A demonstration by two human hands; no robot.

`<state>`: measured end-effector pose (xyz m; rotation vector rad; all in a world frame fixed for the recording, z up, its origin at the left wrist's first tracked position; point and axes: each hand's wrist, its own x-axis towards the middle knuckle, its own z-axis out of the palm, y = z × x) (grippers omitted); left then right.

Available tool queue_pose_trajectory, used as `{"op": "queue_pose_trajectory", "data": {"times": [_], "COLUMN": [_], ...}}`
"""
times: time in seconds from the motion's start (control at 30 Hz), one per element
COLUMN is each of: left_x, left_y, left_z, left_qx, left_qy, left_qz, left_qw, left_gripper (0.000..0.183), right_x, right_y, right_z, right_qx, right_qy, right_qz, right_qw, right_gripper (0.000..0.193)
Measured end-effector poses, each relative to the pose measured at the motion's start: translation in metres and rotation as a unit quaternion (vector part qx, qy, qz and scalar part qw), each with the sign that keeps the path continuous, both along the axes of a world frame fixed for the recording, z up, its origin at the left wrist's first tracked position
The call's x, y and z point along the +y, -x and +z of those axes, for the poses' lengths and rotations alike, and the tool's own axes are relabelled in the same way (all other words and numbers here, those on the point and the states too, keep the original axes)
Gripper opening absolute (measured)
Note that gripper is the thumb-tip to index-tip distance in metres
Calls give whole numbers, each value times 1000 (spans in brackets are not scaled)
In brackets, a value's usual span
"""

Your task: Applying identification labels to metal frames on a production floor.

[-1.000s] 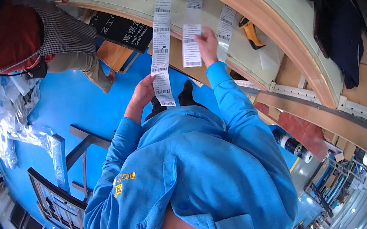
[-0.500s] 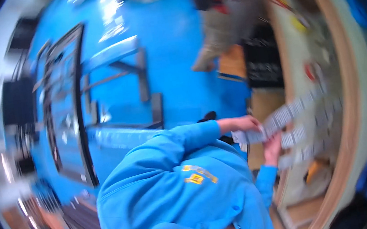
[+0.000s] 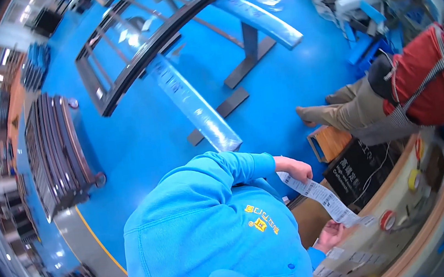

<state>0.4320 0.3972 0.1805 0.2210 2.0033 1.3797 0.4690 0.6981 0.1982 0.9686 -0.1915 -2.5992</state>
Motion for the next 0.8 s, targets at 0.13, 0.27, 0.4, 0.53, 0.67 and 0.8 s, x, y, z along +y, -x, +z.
{"op": "queue_pose_trajectory", "data": {"times": [0.13, 0.27, 0.4, 0.53, 0.67, 0.8], "left_x": [-24, -48, -63, -65, -71, -100], "left_y": [-48, -126, -216, -267, -286, -310], "left_z": [10, 5, 17, 35, 49, 62], "left_qx": [41, 51, -9, -13, 3, 28], "left_qy": [49, 40, 51, 69, 103, 135], "left_qz": [73, 186, 252, 263, 267, 316], "left_qw": [995, 980, 966, 962, 958, 939], "left_gripper": [23, 24, 21, 20, 18, 18], "right_x": [-15, -49, -73, -67, -64, -141], "right_y": [-28, -43, -51, -71, -78, -85], "right_z": [-10, 7, 12, -6, -34, 48], "right_qx": [-38, 209, 240, 183, -34, 189], "right_qy": [344, -301, -270, -123, 294, -324], "right_qz": [54, 262, 307, 313, 211, 342], "right_qw": [937, 893, 880, 924, 932, 861], "right_gripper": [8, 10, 16, 21, 27, 31]}}
